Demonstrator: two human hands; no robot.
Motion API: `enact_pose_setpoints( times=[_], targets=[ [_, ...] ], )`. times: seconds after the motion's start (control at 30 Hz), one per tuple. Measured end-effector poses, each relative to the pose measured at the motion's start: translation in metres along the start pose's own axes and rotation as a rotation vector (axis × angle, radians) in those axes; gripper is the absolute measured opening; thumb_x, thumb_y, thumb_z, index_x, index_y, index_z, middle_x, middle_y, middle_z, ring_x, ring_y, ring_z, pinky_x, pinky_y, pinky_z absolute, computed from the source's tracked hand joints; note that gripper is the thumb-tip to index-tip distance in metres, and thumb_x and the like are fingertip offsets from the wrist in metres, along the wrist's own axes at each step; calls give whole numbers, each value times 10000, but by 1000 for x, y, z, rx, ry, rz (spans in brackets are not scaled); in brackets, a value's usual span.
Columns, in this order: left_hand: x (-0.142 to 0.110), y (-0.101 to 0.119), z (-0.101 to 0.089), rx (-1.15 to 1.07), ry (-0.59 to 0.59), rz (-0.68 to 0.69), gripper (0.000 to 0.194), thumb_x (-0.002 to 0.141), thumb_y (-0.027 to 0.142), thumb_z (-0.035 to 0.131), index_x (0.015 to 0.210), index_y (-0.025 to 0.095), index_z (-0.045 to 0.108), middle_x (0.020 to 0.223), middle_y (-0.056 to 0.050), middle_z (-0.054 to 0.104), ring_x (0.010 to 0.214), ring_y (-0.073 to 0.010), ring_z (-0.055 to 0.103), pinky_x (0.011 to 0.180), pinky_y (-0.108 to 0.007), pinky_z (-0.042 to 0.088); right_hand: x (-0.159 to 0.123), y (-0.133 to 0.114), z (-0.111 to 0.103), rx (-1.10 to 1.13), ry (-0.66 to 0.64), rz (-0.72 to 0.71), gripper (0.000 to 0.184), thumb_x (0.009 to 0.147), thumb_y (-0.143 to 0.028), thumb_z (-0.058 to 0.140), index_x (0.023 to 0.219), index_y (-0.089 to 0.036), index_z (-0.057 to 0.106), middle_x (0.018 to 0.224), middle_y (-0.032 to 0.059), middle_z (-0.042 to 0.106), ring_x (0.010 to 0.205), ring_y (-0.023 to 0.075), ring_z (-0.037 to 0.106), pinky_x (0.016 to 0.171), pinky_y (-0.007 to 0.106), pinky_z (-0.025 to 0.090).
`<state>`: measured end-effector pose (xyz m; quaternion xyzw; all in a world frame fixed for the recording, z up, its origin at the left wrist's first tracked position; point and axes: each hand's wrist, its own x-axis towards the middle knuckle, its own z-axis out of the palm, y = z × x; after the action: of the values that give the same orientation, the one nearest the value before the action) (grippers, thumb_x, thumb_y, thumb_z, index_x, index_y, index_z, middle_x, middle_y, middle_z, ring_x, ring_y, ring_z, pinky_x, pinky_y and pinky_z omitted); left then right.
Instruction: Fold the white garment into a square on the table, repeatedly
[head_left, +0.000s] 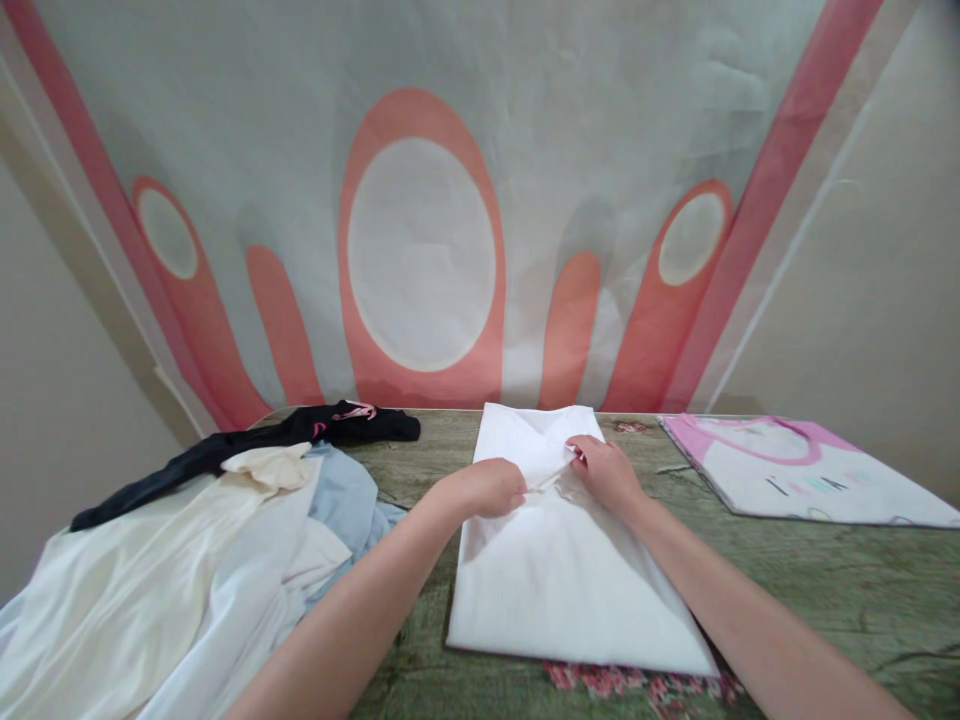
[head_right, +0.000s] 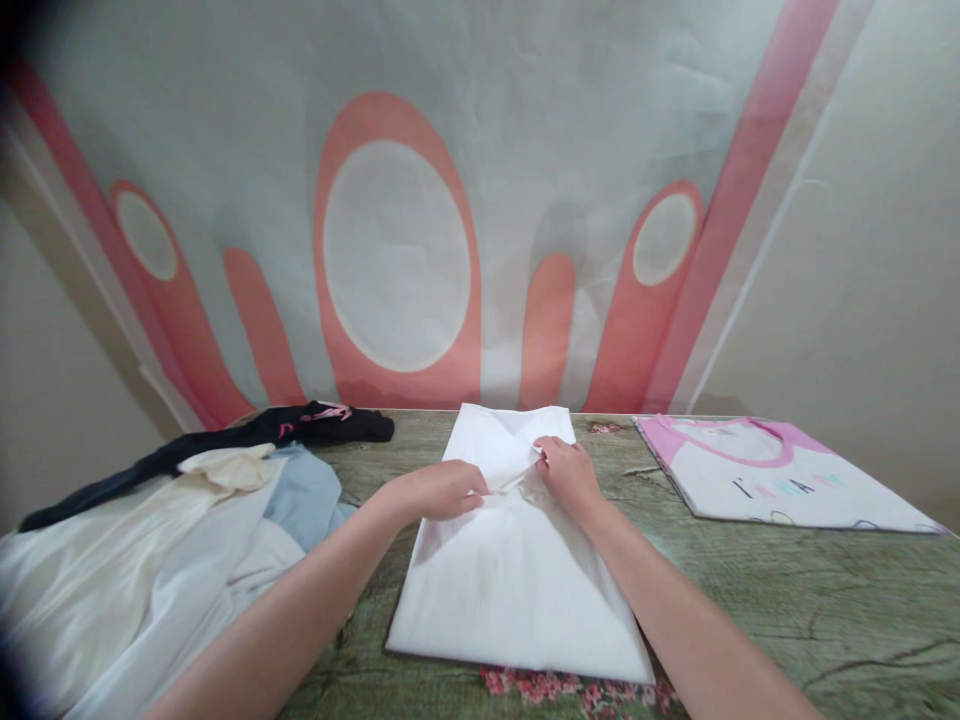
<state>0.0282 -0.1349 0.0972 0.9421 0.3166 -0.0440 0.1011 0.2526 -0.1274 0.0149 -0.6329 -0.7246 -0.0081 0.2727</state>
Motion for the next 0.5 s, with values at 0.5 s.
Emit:
enact_pose_setpoints(
  times=[0.5],
  targets=[
    [8,-10,15,-30,28,-193,215,774,307,556,929,159,576,885,-72,654,783,-190,599,620,-234,402,5,12,18,319,-87,63,285,776,-304,487,1013,-177,581,695,-6,642,606,141,568,564,235,407]
  ],
)
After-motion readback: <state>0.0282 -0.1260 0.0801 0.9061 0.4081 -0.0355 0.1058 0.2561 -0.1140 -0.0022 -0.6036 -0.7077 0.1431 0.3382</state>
